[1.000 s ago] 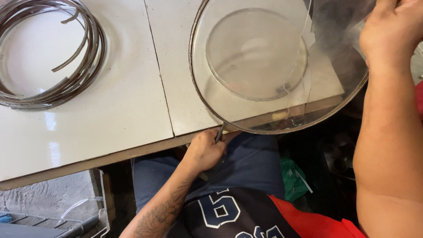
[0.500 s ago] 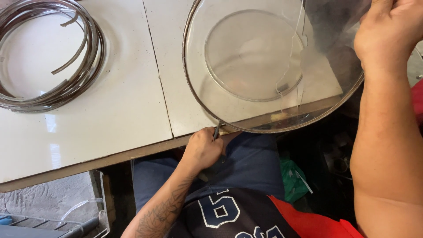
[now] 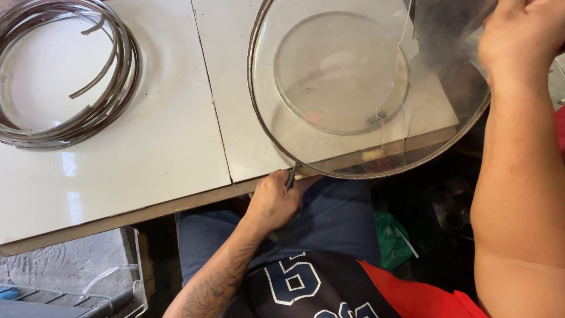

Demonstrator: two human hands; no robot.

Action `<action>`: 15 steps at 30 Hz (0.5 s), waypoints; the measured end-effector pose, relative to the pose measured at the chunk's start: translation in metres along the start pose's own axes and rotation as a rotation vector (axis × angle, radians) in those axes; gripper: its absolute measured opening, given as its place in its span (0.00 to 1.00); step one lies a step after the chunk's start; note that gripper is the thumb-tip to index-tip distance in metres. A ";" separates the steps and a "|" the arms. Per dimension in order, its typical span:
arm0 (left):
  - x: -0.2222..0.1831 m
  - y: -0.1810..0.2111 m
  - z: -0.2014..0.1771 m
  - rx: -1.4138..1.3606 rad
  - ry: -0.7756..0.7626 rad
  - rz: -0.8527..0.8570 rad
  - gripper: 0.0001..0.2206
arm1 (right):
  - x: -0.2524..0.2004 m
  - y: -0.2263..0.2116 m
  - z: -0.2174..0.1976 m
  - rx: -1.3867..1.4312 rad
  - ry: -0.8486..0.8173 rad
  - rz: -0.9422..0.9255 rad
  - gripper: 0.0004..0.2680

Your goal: Fitting a transparent drum head into a rim and trimming the edges using a hand tool at a workbench.

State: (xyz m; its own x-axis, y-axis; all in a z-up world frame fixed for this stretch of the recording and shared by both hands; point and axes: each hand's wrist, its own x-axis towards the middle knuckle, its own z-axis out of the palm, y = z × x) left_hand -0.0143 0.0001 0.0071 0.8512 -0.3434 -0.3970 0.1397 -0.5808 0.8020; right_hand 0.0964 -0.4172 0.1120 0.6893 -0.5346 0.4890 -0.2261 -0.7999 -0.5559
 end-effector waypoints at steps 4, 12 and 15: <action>-0.001 -0.004 0.002 -0.053 0.013 0.050 0.06 | 0.021 0.034 0.016 -0.002 0.020 0.085 0.17; -0.004 -0.008 -0.002 -0.117 0.046 0.286 0.06 | 0.017 0.010 0.014 0.141 -0.024 0.003 0.08; -0.006 -0.008 -0.004 -0.099 0.020 0.296 0.07 | 0.018 0.011 0.019 0.196 -0.035 -0.016 0.06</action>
State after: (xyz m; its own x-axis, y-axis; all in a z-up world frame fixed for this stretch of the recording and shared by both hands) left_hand -0.0192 0.0100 0.0045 0.8719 -0.4717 -0.1311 -0.0685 -0.3827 0.9213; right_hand 0.1197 -0.4300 0.1018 0.7162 -0.5094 0.4770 -0.0786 -0.7380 -0.6702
